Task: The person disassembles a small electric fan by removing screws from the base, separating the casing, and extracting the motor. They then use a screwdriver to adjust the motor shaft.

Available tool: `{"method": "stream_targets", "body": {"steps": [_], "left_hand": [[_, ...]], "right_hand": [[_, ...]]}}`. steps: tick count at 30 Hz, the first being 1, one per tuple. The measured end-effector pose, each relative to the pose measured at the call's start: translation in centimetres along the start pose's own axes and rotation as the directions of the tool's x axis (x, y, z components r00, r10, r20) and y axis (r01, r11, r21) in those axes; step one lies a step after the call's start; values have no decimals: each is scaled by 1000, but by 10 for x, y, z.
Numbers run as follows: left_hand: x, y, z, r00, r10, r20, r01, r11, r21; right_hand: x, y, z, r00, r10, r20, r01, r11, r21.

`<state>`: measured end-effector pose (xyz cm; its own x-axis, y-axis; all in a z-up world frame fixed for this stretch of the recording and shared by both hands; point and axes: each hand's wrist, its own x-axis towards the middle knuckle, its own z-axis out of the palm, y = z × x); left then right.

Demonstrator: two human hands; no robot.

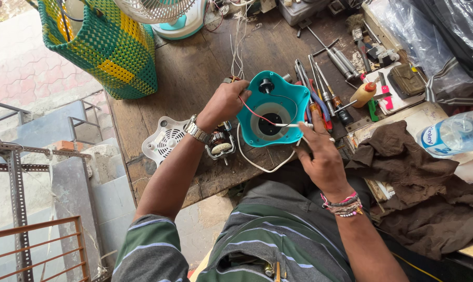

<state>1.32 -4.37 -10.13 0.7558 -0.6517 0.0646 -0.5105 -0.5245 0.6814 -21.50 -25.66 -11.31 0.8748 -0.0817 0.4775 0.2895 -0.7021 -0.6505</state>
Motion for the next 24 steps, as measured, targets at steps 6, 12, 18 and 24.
{"method": "stream_targets", "body": {"steps": [6,12,18,24], "left_hand": [[4,-2,1,994,0,-105,-17,988,-154],[-43,12,35,884,-241,-400,62,909,-411],[-110,25,93,698,-180,-694,-177,895,-410],[-164,24,126,727,-97,-680,-238,893,-382]], "right_hand": [[-16,37,10,930,307,-204,-259,938,230],[-30,78,19,938,267,-219,-286,956,-63],[-41,91,33,937,246,-248,-284,950,-133],[-97,88,45,796,413,-442,-346,910,228]]}}
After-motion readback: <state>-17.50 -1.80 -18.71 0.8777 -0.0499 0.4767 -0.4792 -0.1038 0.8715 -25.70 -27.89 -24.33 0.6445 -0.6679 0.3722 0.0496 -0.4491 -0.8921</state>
